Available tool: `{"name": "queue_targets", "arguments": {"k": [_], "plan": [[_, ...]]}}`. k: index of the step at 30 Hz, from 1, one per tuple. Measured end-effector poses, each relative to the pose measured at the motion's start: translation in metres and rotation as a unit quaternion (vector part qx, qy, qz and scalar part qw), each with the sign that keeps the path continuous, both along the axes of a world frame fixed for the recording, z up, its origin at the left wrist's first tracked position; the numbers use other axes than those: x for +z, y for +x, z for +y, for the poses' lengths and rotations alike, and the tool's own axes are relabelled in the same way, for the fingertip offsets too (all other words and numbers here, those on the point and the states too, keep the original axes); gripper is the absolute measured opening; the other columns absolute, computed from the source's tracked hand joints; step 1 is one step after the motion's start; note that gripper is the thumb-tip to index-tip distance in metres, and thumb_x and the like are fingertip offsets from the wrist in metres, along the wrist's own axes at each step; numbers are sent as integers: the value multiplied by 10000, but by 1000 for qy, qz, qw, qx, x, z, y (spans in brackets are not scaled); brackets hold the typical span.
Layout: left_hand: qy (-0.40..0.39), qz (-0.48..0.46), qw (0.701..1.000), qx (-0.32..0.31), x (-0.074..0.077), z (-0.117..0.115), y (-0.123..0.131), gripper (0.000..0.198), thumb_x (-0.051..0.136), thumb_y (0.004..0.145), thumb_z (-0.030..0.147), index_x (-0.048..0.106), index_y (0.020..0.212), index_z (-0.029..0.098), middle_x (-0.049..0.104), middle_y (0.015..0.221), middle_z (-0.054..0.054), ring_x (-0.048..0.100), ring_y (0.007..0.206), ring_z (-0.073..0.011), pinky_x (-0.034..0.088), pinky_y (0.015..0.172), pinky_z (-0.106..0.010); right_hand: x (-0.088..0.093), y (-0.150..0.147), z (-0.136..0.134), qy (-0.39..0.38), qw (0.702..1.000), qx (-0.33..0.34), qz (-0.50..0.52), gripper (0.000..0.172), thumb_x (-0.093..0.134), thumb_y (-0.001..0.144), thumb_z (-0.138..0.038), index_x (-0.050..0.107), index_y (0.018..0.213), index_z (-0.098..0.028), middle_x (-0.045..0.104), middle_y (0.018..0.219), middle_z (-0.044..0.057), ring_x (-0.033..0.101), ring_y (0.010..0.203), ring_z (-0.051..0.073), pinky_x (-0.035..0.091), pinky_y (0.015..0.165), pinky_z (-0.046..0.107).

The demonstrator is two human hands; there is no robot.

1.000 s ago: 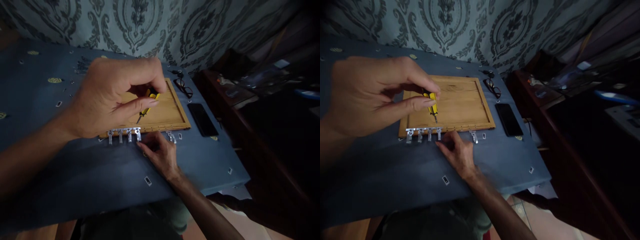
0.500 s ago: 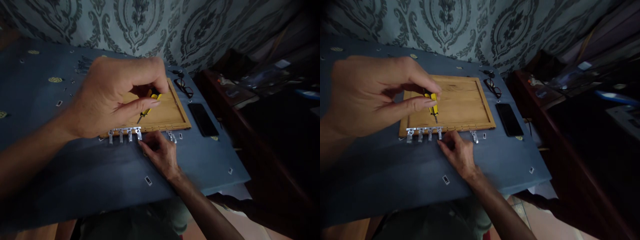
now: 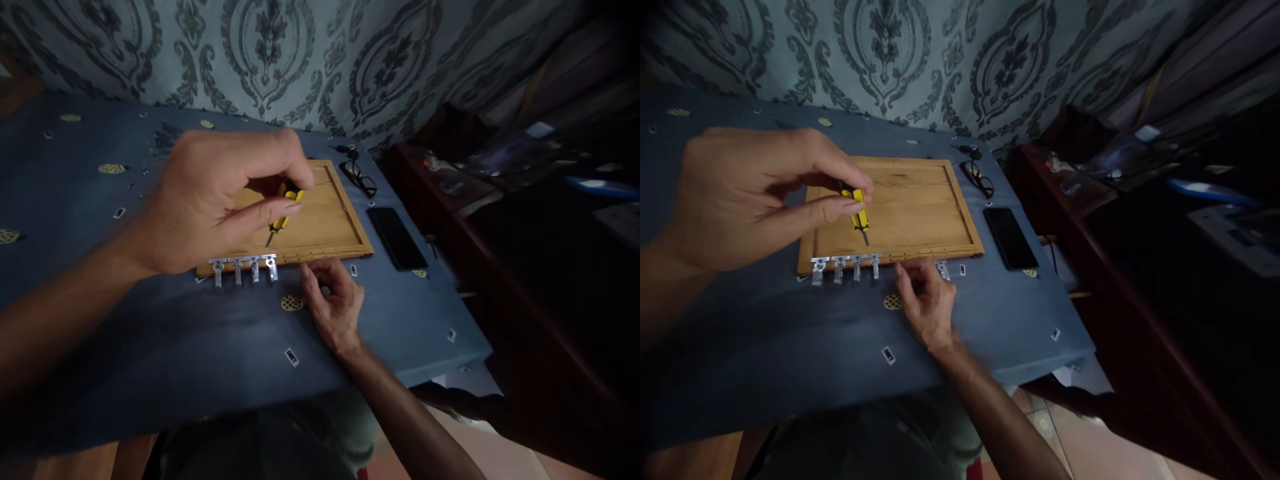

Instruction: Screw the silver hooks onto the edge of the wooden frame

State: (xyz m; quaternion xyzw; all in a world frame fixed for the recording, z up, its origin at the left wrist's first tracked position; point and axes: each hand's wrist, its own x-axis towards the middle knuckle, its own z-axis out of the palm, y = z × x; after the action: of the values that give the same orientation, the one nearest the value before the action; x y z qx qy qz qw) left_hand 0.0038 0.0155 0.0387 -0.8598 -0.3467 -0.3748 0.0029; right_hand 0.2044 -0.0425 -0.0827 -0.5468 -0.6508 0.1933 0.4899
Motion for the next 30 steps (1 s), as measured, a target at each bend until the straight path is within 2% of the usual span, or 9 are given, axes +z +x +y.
{"name": "queue_targets", "arguments": {"k": [3, 6, 9, 13, 17, 23, 26, 28, 30], "plan": [[-30, -18, 999, -1, -2, 2, 0, 189, 561, 927, 382, 697, 980, 263, 684, 894, 133, 713, 794, -66, 625, 786, -273, -2, 4, 0, 5, 999, 1, 42, 194, 599, 935, -365, 576, 796, -231, 635, 582, -50, 554, 446, 97, 466, 490, 221], [-65, -43, 997, -23, -1, 2, -3, 160, 589, 909, 324, 699, 974, 227, 700, 887, 113, 688, 787, -49, 601, 802, -228, 0, 7, -2, 15, 998, 22, 63, 205, 595, 934, -374, 574, 794, -226, 649, 602, -40, 567, 461, 103, 474, 503, 230], [-113, -69, 991, 3, 0, -5, -10, 175, 610, 881, 337, 711, 957, 215, 721, 889, 73, 677, 782, -67, 571, 796, -209, 6, 8, -10, 4, 997, 57, 55, 200, 586, 934, -358, 582, 785, -225, 665, 616, -32, 566, 463, 103, 476, 515, 236], [-131, -96, 985, 53, -2, -25, -26, 236, 634, 832, 397, 721, 929, 200, 740, 880, 17, 674, 787, -110, 560, 756, -226, 10, 11, -35, -2, 993, 117, -22, 212, 563, 950, -354, 610, 790, -222, 667, 628, -19, 578, 501, 110, 471, 531, 234], [-124, -101, 981, 110, -8, -39, -46, 224, 636, 831, 400, 721, 918, 212, 750, 884, 2, 664, 781, -121, 542, 723, -238, 4, 12, -57, 40, 974, 204, -94, 251, 540, 972, -352, 633, 777, -223, 643, 595, -25, 578, 512, 108, 443, 534, 219], [-116, -141, 970, 163, -23, -32, -67, 239, 659, 804, 389, 708, 932, 194, 731, 895, -10, 663, 807, -127, 528, 751, -253, -1, 4, -69, 82, 940, 287, -167, 316, 452, 1028, -362, 624, 803, -222, 654, 607, -26, 589, 529, 109, 426, 562, 219], [-118, -189, 959, 174, -30, -23, -70, 276, 671, 782, 414, 679, 921, 176, 720, 867, -15, 644, 767, -119, 516, 693, -238, -1, 4, -68, 90, 944, 256, -185, 328, 473, 1014, -382, 605, 754, -232, 646, 597, -39, 603, 533, 103, 416, 569, 204], [-118, -226, 950, 180, -35, -19, -71, 294, 676, 767, 431, 656, 922, 182, 716, 843, -10, 644, 747, -122, 528, 656, -235, 0, 12, -62, 78, 963, 186, -181, 292, 502, 991, -398, 612, 772, -239, 645, 596, -45, 609, 527, 106, 416, 568, 202], [-119, -263, 940, 182, -39, -17, -71, 295, 678, 762, 439, 635, 920, 194, 713, 833, -3, 662, 749, -132, 567, 659, -251, 2, 27, -50, 52, 979, 97, -172, 220, 490, 995, -364, 625, 886, -228, 665, 640, -27, 617, 532, 122, 413, 561, 217]]}}
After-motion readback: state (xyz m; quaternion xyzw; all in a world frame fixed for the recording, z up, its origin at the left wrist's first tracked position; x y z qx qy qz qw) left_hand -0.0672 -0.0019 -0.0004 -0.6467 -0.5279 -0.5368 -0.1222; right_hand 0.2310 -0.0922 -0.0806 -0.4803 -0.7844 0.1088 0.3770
